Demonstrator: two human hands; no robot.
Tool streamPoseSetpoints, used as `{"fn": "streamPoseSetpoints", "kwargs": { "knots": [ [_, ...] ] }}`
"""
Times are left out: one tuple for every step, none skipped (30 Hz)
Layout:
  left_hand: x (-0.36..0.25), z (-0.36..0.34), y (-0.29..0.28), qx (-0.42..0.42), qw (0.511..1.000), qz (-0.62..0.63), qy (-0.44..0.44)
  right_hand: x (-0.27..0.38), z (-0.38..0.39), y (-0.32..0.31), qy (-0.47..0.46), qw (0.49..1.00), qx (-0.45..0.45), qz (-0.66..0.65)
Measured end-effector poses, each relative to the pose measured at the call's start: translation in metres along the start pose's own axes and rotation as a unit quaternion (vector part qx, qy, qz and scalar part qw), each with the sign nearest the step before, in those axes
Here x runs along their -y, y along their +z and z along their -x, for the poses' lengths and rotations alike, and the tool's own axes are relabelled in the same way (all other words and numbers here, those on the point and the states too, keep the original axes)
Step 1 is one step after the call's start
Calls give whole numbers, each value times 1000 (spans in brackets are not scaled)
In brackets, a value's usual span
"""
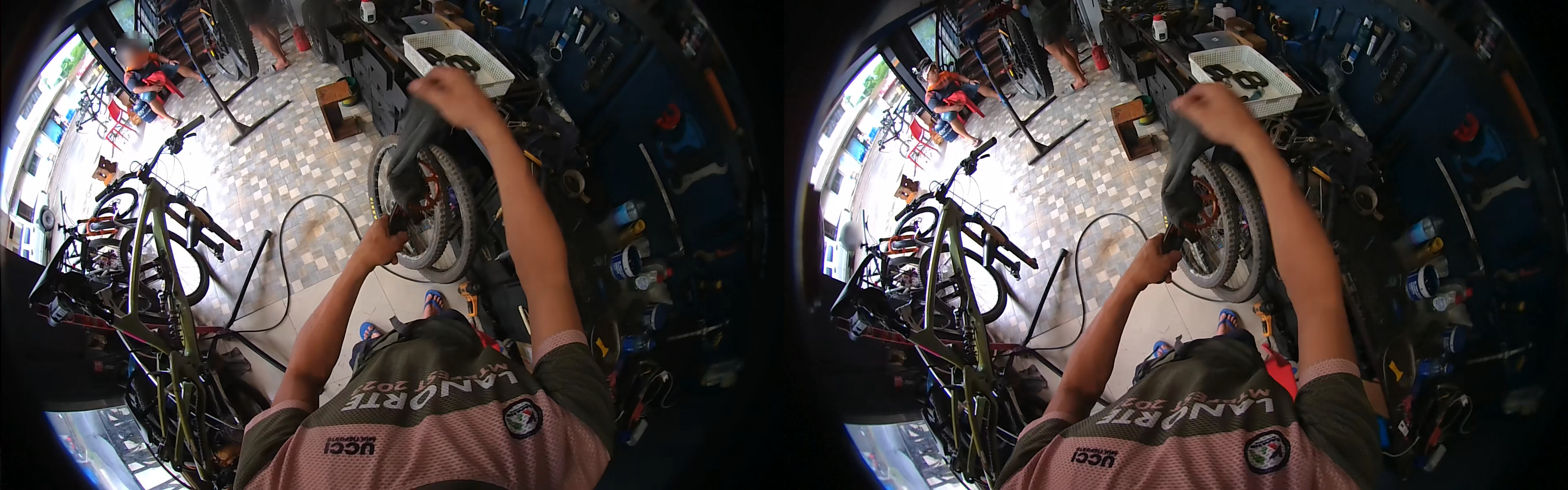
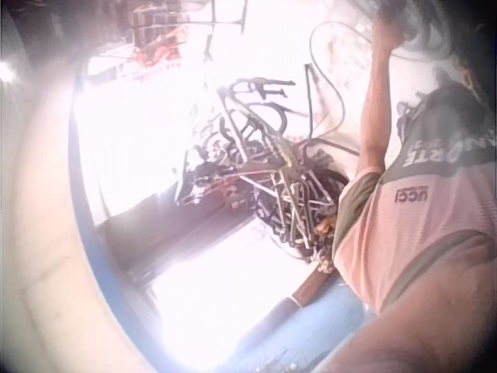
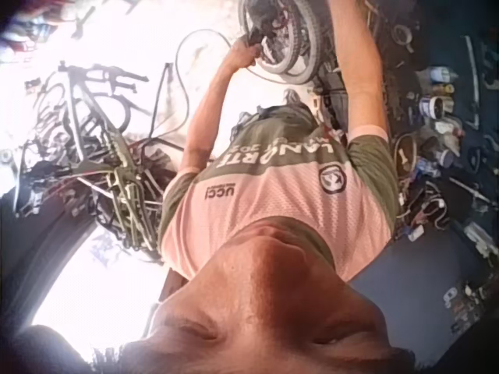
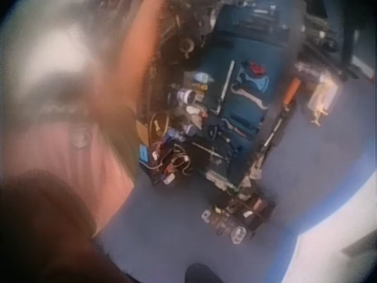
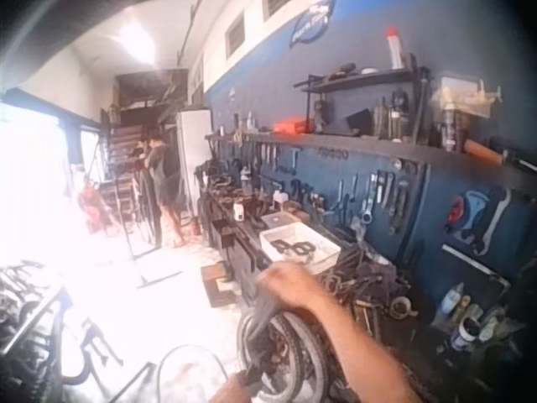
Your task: The person works on a bicycle in a repair shop, using tools to adjust the crankset and chainring. They then attach a pedal to the crank arm and later handle a bicycle wheel and cassette, appearing to prepare them for installation.
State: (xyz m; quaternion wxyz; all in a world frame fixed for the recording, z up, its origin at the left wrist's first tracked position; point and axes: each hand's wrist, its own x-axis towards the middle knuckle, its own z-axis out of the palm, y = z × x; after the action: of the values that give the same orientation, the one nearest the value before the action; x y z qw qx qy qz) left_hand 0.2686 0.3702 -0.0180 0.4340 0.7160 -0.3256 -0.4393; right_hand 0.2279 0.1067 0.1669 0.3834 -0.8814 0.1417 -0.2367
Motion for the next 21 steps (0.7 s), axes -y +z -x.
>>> {"fn": "streamPoseSetpoints", "kwargs": {
  "knots": [
    [13,-10,0,-57,991,-114,38,20,9,29,-31,997,64,-29],
    [39,-22,-3,-121,964,-226,70,63,21,58,6,983,167,-71],
    [51,-34,1,-170,922,-332,107,76,32,87,-75,983,168,21],
    [41,-45,4,-90,955,-266,94,92,50,103,-78,984,159,-11],
    [40,-48,5,-25,977,-205,45,103,55,114,-103,988,111,-35],
    [37,-51,7,35,989,-146,-9,111,51,119,-95,990,70,-77],
    [43,-51,11,24,994,-98,-30,120,44,121,-90,988,29,-121],
    [54,-51,16,14,997,-51,-50,132,35,118,-93,988,0,-120],
    [64,-51,17,1,998,-3,-70,142,23,115,-96,988,-28,-121],
    [68,-49,21,-26,998,13,-48,143,14,117,-104,987,-28,-122],
    [73,-46,24,-23,994,93,-47,144,11,121,-84,988,-4,-128],
    [76,-43,27,-13,985,167,-43,146,8,126,-66,989,20,-134],
    [73,-39,31,-4,969,242,-37,146,7,129,-47,988,46,-140],
    [71,-34,31,4,957,291,5,148,18,133,-50,990,46,-125],
    [68,-29,31,11,940,339,48,131,27,147,-62,989,45,-130],
    [62,-23,30,19,918,385,93,112,42,156,-26,990,72,-115],
    [49,-18,32,0,909,407,90,78,64,166,-13,994,55,-95],
    [33,-10,34,-17,898,431,87,45,89,171,38,994,57,-87],
    [25,-5,34,-41,886,454,86,18,111,172,74,993,59,-71],
    [32,-5,33,-38,863,501,55,-9,133,183,86,995,11,-55],
    [38,0,27,-21,889,448,91,-20,147,178,149,985,15,-90]
  ]
}}
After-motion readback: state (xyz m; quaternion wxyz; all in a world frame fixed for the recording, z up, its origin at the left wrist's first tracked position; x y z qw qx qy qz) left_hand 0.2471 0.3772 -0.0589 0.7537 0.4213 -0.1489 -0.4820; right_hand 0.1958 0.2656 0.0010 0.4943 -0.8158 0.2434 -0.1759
